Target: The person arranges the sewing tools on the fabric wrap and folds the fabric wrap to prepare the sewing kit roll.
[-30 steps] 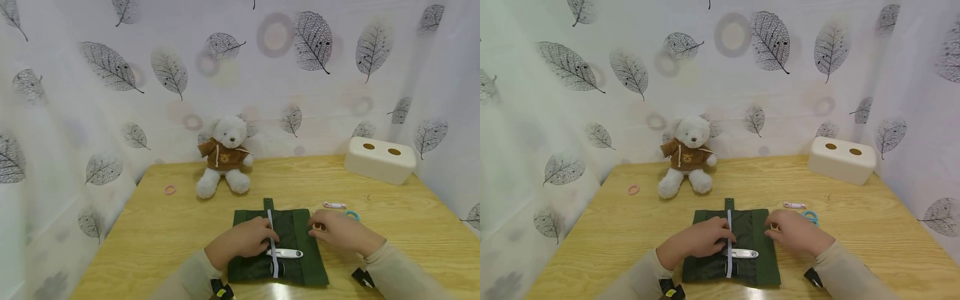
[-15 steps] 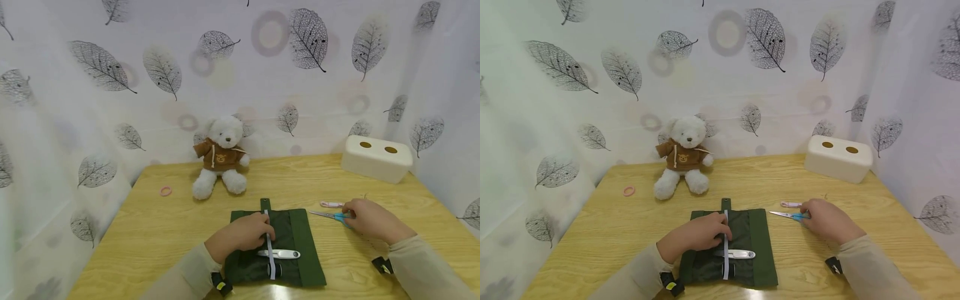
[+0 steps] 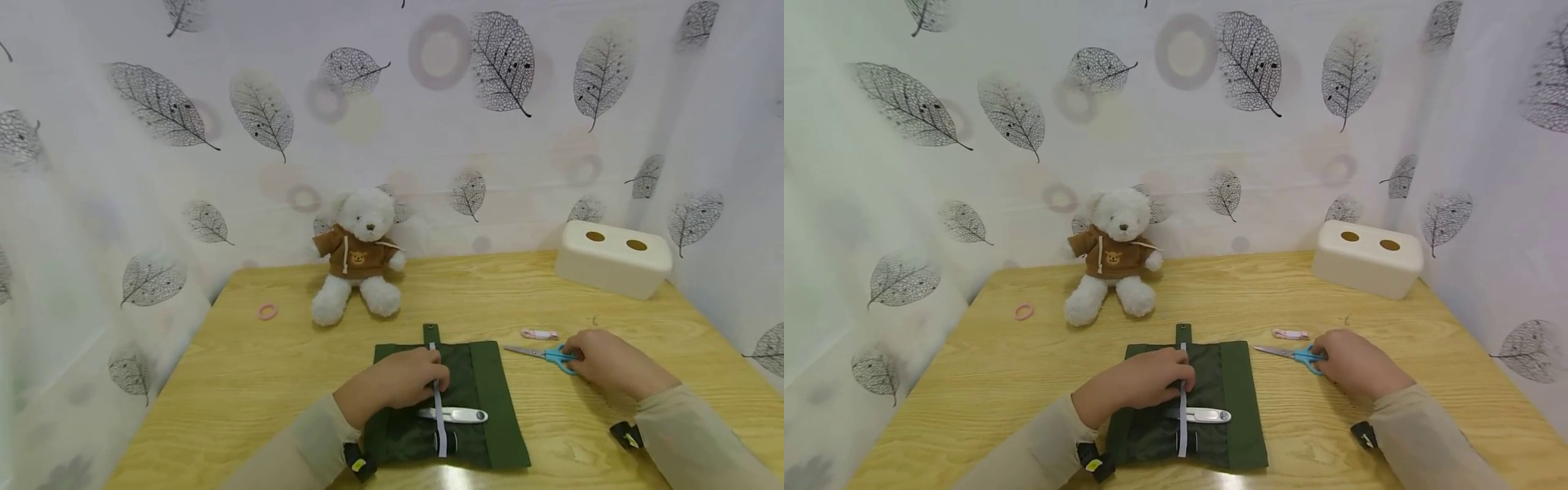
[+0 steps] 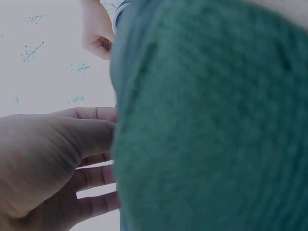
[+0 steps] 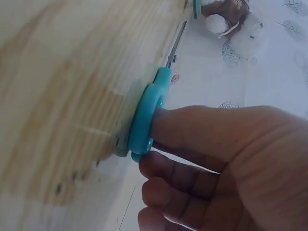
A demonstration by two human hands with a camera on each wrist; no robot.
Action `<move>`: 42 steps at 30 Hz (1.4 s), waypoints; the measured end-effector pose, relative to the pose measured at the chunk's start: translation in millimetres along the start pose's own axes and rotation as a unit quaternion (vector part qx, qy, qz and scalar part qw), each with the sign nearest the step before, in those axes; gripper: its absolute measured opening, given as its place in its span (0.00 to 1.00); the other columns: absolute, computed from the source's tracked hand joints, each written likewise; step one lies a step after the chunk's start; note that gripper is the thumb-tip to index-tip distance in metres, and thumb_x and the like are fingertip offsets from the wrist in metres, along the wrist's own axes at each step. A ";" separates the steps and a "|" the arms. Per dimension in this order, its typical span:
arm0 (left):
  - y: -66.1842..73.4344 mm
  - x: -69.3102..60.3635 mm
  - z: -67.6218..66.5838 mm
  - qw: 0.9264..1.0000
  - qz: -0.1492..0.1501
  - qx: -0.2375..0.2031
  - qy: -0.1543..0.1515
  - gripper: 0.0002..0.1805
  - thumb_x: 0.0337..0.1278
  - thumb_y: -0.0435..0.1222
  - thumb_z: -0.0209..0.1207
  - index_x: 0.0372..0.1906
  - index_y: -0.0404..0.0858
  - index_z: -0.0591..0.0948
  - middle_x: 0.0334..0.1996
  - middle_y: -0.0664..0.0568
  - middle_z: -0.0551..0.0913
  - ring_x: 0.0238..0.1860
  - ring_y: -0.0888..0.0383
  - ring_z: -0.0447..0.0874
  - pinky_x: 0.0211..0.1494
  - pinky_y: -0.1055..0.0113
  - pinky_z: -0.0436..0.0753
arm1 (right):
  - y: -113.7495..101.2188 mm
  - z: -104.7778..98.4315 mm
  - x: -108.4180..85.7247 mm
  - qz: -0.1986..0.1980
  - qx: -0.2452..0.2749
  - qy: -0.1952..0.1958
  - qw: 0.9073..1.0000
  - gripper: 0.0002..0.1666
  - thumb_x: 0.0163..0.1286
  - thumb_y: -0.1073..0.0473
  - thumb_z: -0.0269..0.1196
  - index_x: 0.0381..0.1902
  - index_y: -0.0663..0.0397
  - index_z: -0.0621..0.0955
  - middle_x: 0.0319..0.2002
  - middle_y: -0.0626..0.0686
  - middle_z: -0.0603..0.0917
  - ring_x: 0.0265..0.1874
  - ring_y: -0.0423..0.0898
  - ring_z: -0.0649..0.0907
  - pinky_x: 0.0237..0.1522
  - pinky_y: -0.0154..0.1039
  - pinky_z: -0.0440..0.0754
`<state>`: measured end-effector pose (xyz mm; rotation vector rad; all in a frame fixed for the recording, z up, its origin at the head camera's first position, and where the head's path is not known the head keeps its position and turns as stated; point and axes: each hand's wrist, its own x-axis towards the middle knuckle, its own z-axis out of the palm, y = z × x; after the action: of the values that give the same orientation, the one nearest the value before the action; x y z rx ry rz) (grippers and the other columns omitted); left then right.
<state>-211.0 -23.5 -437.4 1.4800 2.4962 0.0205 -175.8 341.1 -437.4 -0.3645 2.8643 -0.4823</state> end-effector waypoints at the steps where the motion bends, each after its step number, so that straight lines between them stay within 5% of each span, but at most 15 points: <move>1: -0.3 -0.4 0.0 1.000 0.001 0.000 0.000 0.05 0.69 0.39 0.63 0.43 0.56 0.82 0.40 0.62 0.74 0.39 0.67 0.71 0.43 0.75 0.74 | -0.5 -0.1 0.3 -0.001 -0.002 0.001 1.000 0.08 0.64 0.64 0.70 0.40 0.63 0.87 0.33 0.48 0.84 0.31 0.42 0.80 0.35 0.45 0.82; 11: -2.5 -5.3 -0.6 1.000 0.005 -0.015 0.007 0.06 0.69 0.40 0.62 0.46 0.55 0.83 0.41 0.62 0.75 0.41 0.67 0.73 0.44 0.76 0.75 | -9.1 -5.6 -7.2 0.001 -0.013 0.013 1.000 0.03 0.66 0.63 0.68 0.36 0.56 0.86 0.32 0.46 0.83 0.27 0.40 0.77 0.31 0.41 0.79; 19: -7.6 -6.0 4.0 0.999 0.017 -0.025 0.025 0.06 0.70 0.39 0.61 0.47 0.54 0.83 0.42 0.62 0.76 0.42 0.67 0.74 0.45 0.76 0.75 | -30.7 -4.6 -9.1 -0.069 0.007 0.033 0.997 0.02 0.64 0.63 0.70 0.33 0.52 0.86 0.24 0.42 0.72 0.22 0.36 0.67 0.25 0.35 0.66; 31: -7.5 -6.1 5.3 0.998 0.016 -0.040 0.035 0.06 0.70 0.39 0.61 0.46 0.53 0.82 0.42 0.62 0.76 0.41 0.68 0.74 0.43 0.76 0.75 | -67.4 9.7 -0.4 -0.155 0.018 0.013 0.988 0.06 0.63 0.66 0.69 0.30 0.49 0.86 0.27 0.38 0.77 0.23 0.31 0.67 0.25 0.32 0.67; 42: -2.4 -7.5 1.5 0.998 0.009 -0.057 0.025 0.06 0.71 0.38 0.60 0.46 0.53 0.83 0.41 0.62 0.77 0.40 0.68 0.74 0.43 0.75 0.75 | -94.2 23.9 12.4 -0.188 0.003 0.000 0.982 0.12 0.61 0.67 0.69 0.24 0.44 0.81 0.24 0.38 0.72 0.22 0.32 0.66 0.24 0.31 0.66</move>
<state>-209.3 -31.3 -437.7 1.4720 2.4751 0.2011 -162.3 244.4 -429.0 -0.9128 2.7958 -0.5524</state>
